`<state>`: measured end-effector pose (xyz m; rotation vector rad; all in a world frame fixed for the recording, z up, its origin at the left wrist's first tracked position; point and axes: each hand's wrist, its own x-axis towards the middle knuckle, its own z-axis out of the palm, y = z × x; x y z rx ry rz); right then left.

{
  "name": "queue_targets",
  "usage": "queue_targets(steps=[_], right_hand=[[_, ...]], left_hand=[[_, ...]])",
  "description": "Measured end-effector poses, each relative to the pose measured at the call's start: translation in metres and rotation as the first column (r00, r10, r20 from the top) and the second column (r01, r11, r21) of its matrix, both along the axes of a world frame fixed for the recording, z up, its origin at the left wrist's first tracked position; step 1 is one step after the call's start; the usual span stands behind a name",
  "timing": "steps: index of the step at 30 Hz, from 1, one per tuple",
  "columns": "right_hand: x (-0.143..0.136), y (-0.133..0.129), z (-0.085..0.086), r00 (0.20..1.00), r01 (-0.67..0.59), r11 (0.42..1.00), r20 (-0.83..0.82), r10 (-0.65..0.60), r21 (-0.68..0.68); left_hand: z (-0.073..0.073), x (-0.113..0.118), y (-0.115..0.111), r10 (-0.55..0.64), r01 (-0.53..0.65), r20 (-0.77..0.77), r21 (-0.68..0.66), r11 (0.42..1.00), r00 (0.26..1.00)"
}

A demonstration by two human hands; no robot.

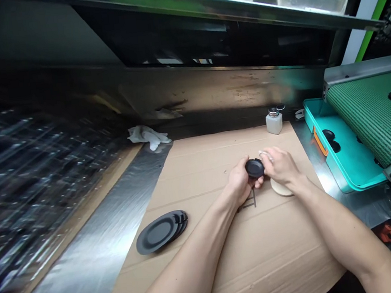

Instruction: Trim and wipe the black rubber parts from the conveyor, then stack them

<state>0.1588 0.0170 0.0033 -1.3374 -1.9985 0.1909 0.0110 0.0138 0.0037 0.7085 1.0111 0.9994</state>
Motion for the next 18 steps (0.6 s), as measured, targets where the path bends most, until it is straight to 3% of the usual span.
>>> queue_targets(steps=[2, 5, 11, 18], right_hand=[[0.006, 0.002, -0.002, 0.982, 0.093, 0.996, -0.164, -0.090, 0.015], [0.015, 0.005, -0.005, 0.957, 0.166, 0.986, -0.239, -0.167, -0.025], [0.015, 0.007, -0.008, 0.962, 0.118, 0.993, -0.250, -0.109, 0.023], [0.015, 0.006, -0.004, 0.973, 0.081, 0.996, -0.220, -0.068, 0.050]], left_hand=[[0.005, -0.007, 0.004, 0.059, -0.031, 0.210, -0.130, 0.991, 0.976], [0.010, -0.017, 0.008, 0.099, -0.011, 0.354, -0.244, 0.970, 0.930], [0.014, -0.021, 0.008, 0.126, 0.003, 0.417, -0.294, 0.956, 0.900], [0.006, -0.021, 0.009, 0.111, 0.003, 0.435, -0.254, 0.967, 0.893]])
